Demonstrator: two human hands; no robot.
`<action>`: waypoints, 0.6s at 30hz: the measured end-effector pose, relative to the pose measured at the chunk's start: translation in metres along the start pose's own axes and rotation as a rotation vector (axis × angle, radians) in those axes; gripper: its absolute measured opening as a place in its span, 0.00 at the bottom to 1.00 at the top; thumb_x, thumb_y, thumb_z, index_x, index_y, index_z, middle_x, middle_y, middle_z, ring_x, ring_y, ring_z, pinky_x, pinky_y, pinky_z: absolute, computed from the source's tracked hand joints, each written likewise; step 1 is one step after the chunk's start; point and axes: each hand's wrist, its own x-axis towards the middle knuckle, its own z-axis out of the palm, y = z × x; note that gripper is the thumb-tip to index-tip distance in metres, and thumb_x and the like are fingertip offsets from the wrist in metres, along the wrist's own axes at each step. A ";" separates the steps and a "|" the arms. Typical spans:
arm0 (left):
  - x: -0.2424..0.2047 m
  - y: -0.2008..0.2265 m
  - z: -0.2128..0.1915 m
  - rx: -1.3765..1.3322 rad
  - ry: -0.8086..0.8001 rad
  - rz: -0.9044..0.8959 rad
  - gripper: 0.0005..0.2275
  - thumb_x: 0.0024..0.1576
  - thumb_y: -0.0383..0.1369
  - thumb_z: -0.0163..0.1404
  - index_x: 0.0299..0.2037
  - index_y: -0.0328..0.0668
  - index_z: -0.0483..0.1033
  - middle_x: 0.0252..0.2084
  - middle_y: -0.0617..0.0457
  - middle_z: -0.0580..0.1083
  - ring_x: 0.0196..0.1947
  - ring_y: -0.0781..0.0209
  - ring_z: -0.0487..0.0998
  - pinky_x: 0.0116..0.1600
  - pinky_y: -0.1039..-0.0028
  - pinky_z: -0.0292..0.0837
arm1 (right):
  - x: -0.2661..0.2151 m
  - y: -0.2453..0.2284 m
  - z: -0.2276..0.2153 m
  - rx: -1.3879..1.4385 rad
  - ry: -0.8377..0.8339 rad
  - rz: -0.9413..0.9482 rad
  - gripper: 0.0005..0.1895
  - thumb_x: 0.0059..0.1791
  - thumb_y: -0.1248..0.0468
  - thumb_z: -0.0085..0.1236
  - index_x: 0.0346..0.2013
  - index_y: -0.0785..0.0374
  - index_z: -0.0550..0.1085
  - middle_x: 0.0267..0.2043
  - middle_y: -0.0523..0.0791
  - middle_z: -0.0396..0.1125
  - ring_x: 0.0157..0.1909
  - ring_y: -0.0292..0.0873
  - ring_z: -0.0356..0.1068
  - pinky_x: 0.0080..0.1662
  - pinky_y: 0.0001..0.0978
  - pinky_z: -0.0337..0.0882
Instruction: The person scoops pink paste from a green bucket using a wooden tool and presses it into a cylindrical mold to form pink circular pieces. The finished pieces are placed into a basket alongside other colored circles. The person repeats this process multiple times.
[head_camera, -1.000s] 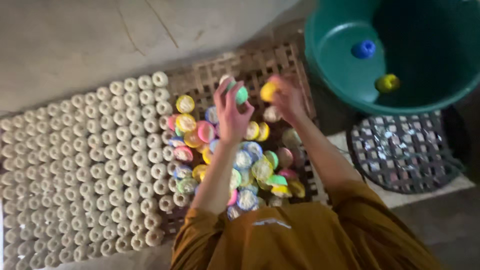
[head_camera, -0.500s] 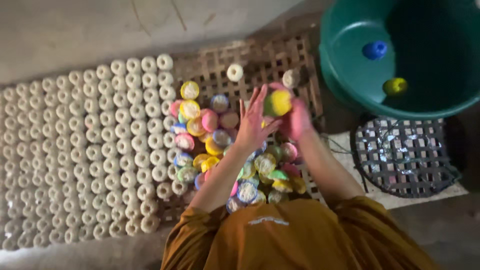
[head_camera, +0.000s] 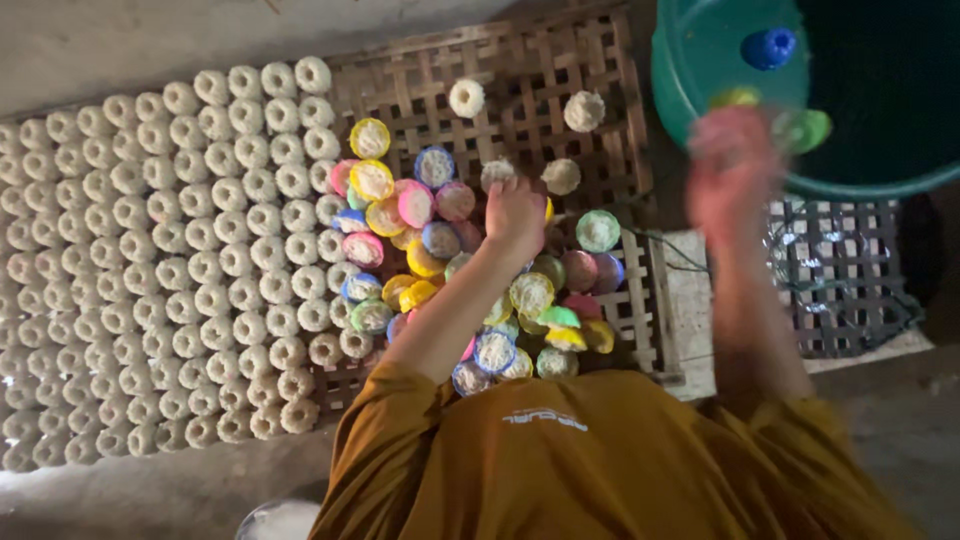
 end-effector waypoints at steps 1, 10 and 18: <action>0.006 0.001 0.001 0.126 -0.010 0.014 0.17 0.50 0.40 0.60 0.49 0.51 0.77 0.50 0.54 0.75 0.57 0.54 0.74 0.61 0.62 0.67 | -0.011 -0.009 0.007 0.070 -0.247 -0.049 0.10 0.47 0.79 0.58 0.36 0.62 0.76 0.40 0.48 0.70 0.49 0.52 0.71 0.51 0.44 0.72; 0.011 -0.046 -0.013 -1.023 0.113 -0.118 0.24 0.45 0.35 0.60 0.53 0.44 0.72 0.46 0.47 0.79 0.49 0.48 0.82 0.54 0.63 0.75 | -0.098 0.002 0.077 0.801 -0.944 0.517 0.13 0.51 0.64 0.63 0.47 0.63 0.73 0.41 0.50 0.71 0.43 0.47 0.71 0.43 0.40 0.72; 0.032 -0.070 -0.009 -0.987 0.080 -0.093 0.17 0.49 0.32 0.59 0.50 0.46 0.76 0.46 0.46 0.78 0.48 0.50 0.79 0.53 0.64 0.74 | -0.056 -0.066 0.048 0.572 -0.219 0.422 0.31 0.46 0.60 0.71 0.59 0.61 0.66 0.51 0.49 0.70 0.51 0.45 0.72 0.51 0.35 0.72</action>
